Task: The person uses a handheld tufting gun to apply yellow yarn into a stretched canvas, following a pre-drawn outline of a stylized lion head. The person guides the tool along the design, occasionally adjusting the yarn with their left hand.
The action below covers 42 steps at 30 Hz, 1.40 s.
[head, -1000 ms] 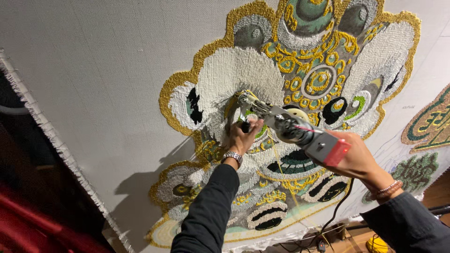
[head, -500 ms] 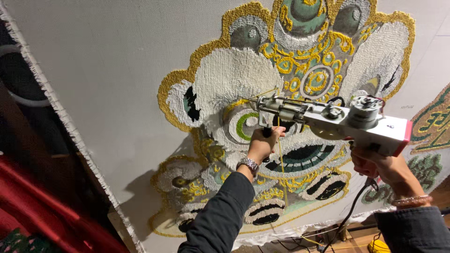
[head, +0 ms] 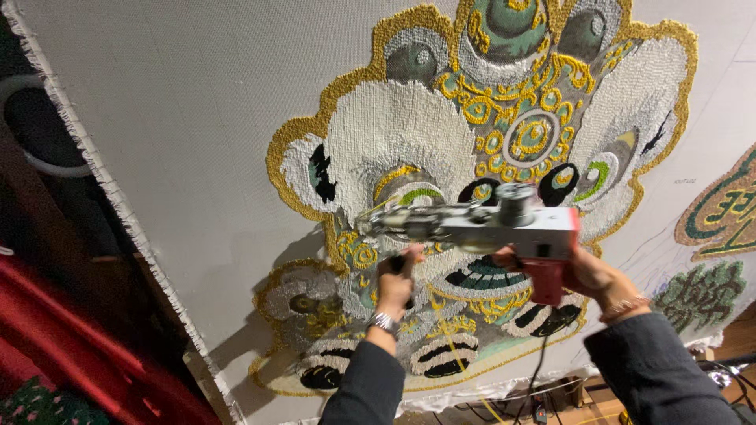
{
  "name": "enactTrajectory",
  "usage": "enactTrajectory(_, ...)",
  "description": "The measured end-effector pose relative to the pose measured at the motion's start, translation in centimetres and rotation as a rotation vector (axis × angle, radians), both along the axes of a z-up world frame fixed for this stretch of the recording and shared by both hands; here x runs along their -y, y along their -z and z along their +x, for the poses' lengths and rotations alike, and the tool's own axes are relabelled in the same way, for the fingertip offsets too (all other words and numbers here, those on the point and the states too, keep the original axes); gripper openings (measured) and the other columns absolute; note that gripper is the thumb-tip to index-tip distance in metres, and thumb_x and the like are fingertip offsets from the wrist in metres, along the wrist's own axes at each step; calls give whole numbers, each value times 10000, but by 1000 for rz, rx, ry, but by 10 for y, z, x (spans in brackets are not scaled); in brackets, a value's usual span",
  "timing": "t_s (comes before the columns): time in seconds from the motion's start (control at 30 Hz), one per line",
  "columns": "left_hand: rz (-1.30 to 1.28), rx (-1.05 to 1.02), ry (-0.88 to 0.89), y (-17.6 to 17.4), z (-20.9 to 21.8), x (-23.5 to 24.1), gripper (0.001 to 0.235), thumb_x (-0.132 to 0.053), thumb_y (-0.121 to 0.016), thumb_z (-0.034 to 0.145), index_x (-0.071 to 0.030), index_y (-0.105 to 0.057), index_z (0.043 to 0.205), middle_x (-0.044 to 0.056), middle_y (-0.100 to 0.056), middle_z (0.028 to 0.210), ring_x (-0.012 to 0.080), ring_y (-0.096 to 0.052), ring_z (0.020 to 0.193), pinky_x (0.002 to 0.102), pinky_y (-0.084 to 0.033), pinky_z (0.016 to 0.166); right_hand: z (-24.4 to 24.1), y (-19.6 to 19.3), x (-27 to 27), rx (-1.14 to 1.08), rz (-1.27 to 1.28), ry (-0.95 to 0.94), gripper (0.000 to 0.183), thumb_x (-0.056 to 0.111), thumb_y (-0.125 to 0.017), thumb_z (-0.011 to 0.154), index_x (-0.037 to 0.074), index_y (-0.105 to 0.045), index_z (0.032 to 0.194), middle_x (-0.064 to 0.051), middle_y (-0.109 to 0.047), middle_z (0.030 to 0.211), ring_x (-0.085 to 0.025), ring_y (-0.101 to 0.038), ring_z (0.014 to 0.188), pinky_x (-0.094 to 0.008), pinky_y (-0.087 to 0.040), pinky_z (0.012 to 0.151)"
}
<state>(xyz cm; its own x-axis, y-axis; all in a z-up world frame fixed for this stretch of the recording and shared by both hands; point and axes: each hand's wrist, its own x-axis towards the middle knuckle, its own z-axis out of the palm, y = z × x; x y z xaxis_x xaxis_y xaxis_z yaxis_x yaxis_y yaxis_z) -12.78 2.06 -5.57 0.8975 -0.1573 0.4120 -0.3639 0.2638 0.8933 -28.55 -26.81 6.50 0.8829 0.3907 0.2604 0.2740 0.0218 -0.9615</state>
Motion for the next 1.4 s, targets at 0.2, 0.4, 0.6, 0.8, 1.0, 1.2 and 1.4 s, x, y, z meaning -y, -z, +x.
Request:
enactTrajectory(0.2,-153,-196,12,39,13,-81,352,-457,-705,845,-222,-770,1099,-65,-787,1142,-16,-442,474,188,-364,420,87,-56,-77,176,-107,409,541,426,-624,1010,-15,-676,1318,-126,-717,1216,-196,-668,1082,-370,-535,955)
enactTrajectory(0.4,-113,-173,-162,60,27,-127,418,-492,-666,919,-154,-807,1121,8,-818,1034,25,-406,477,214,-298,425,154,-66,-122,277,-250,512,298,216,-738,926,19,-760,1149,-63,-783,1007,-121,-729,881,-277,-599,751)
enactTrajectory(0.6,-73,-136,-180,65,39,-152,506,-580,-620,933,-157,-792,1150,-50,-804,998,-9,-526,542,187,-394,478,193,-55,-157,534,-422,772,238,196,-802,876,-1,-796,1008,-80,-799,886,-117,-743,782,-262,-589,710)
enactTrajectory(0.8,-198,-232,-180,68,27,-157,485,-505,-714,885,-69,-808,1078,-12,-767,932,52,-414,456,247,-316,424,211,-48,-162,544,-351,923,159,147,-770,895,-2,-773,950,-71,-785,848,-101,-739,755,-249,-581,693)
enactTrajectory(1.0,-174,-240,-145,71,12,-163,540,-551,-696,881,-64,-789,1095,-15,-765,983,28,-470,525,227,-377,463,209,-17,-137,618,-160,759,149,110,-747,925,-17,-676,892,-15,-719,821,-76,-659,753,-243,-543,696)
enactTrajectory(1.2,-141,-395,-121,73,3,-163,525,-532,-652,892,-67,-770,1104,6,-762,987,83,-459,504,257,-394,478,160,-21,-152,945,-505,784,362,189,-802,831,18,-683,1127,-86,-723,1016,-181,-706,928,-315,-567,822)
enactTrajectory(1.4,-154,-409,-114,92,-5,-164,457,-454,-676,918,-31,-766,1068,-2,-753,988,64,-445,527,244,-361,487,150,-43,-189,1047,-1151,853,770,338,-777,833,81,-496,1503,-151,-502,1450,-347,-470,1333,-467,-423,1085)
